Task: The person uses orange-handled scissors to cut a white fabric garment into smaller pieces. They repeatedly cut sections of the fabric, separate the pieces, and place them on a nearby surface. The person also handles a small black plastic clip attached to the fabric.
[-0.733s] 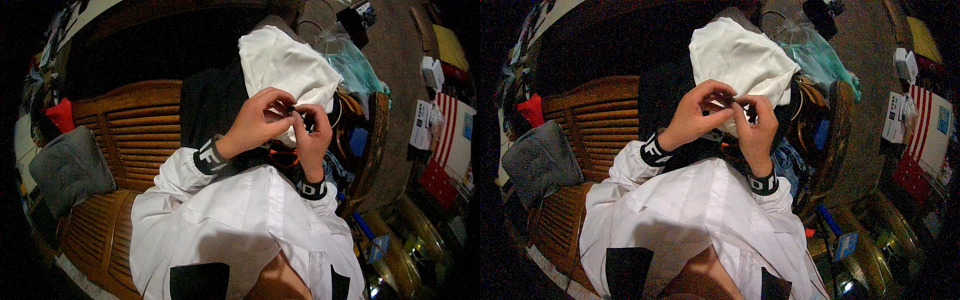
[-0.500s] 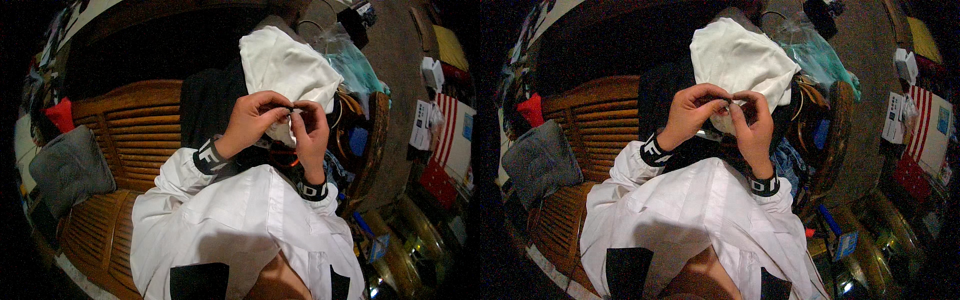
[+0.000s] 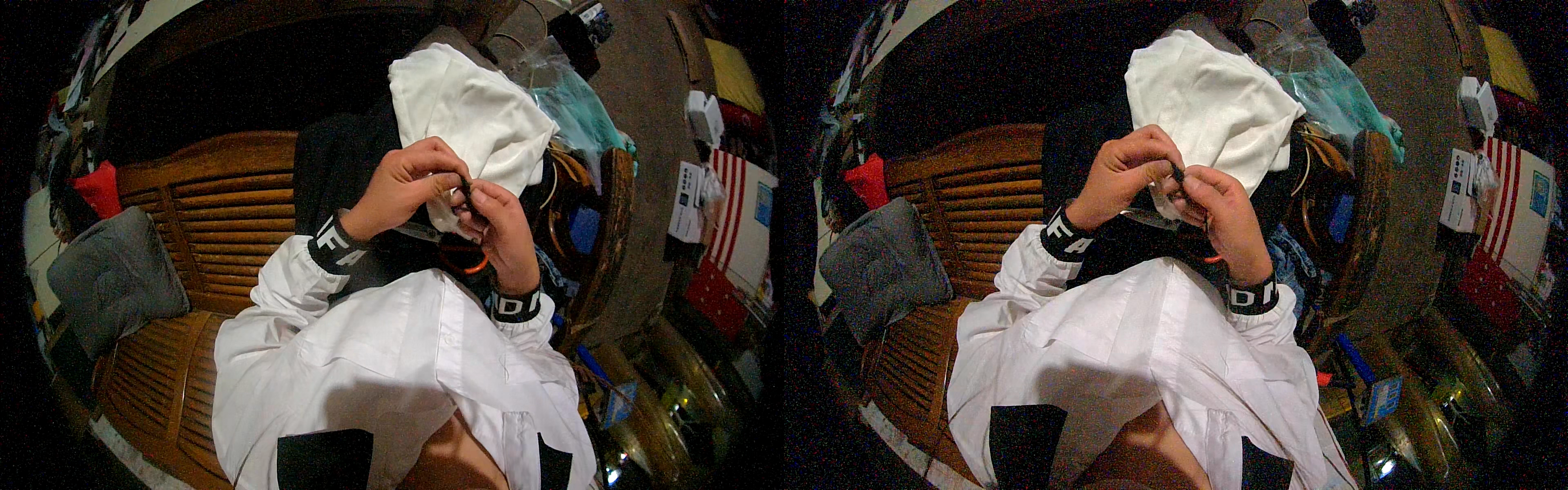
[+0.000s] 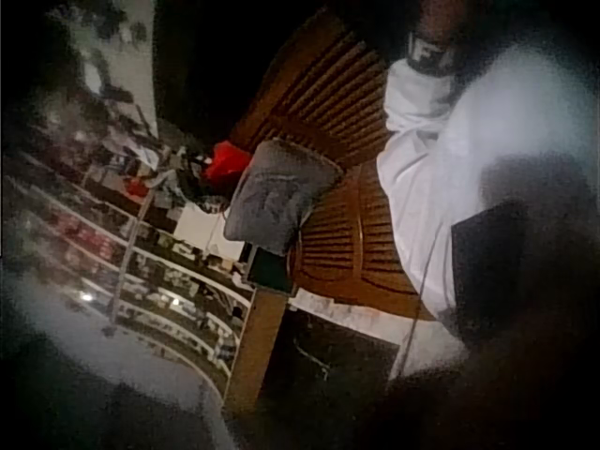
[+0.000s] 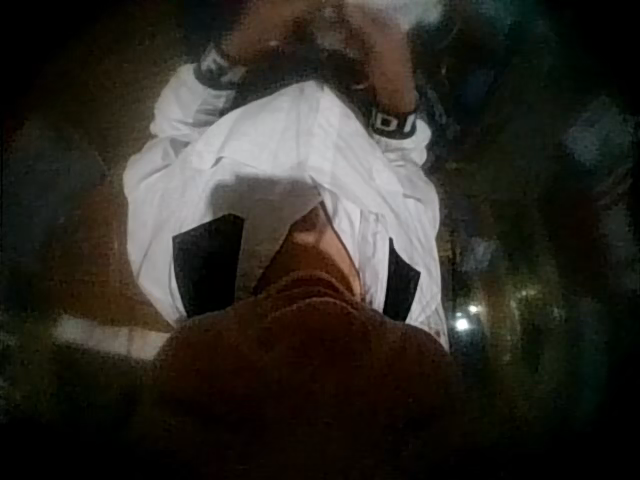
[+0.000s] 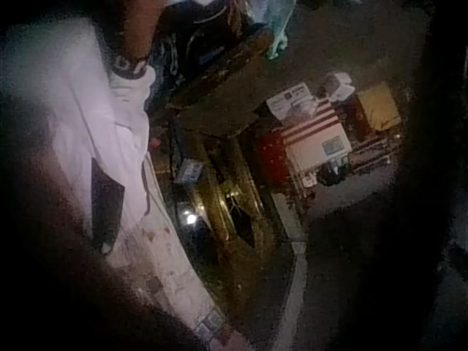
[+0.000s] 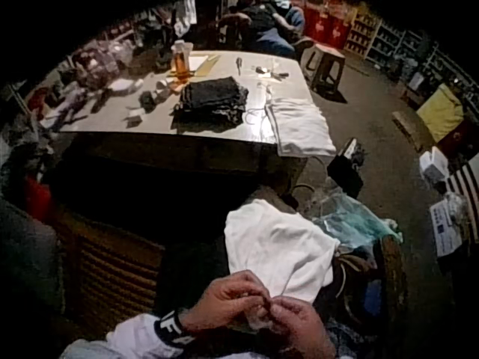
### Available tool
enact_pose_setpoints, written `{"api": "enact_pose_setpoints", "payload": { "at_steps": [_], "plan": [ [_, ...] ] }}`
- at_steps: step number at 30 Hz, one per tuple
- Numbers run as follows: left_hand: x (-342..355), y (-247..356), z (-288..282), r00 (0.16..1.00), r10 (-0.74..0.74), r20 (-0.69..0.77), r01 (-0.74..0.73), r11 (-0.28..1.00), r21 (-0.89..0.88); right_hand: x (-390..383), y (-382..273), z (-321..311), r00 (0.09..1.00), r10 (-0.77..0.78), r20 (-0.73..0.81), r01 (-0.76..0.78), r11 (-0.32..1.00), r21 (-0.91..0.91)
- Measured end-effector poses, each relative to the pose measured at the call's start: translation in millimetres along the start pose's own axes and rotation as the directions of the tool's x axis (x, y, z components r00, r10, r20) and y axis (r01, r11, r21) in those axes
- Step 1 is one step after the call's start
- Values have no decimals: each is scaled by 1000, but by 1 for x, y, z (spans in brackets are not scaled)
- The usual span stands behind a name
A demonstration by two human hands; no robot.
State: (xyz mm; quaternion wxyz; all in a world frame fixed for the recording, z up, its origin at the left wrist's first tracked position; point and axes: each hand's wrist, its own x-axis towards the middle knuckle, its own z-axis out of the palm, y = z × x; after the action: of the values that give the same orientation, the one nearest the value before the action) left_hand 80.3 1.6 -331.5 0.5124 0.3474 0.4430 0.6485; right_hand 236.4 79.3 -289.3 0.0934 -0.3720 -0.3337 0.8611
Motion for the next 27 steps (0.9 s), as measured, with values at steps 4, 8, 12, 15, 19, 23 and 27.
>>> {"api": "enact_pose_setpoints", "payload": {
  "at_steps": [4, 8, 12, 15, 19, 23, 27],
  "plan": [
    [0, 2, 0, 999, -35, 0, 35, 995, -91, 8, 8, -11, 984, -10, 180, -26, 980, 197],
    [2, -3, 7, 985, 55, -166, -46, 997, 59, 11, 11, -1, 996, -78, -37, 81, 994, 76],
    [-6, 12, 12, 934, 265, -238, -83, 812, 578, 9, 7, 11, 903, -365, -228, 223, 850, -477],
    [-9, 12, 15, 907, 410, -102, -214, 654, 725, 12, 15, 11, 805, -560, -196, 264, 635, -726],
    [-7, 6, 15, 875, 480, -66, -251, 566, 786, 12, 17, 15, 719, -685, -121, 297, 460, -837],
    [-6, 10, 19, 887, 440, -140, -186, 619, 763, 13, 15, 18, 684, -722, -107, 322, 430, -843],
    [-8, 16, 24, 907, 343, -245, -69, 695, 716, 14, 16, 21, 632, -769, -91, 337, 379, -862]
  ]
}}
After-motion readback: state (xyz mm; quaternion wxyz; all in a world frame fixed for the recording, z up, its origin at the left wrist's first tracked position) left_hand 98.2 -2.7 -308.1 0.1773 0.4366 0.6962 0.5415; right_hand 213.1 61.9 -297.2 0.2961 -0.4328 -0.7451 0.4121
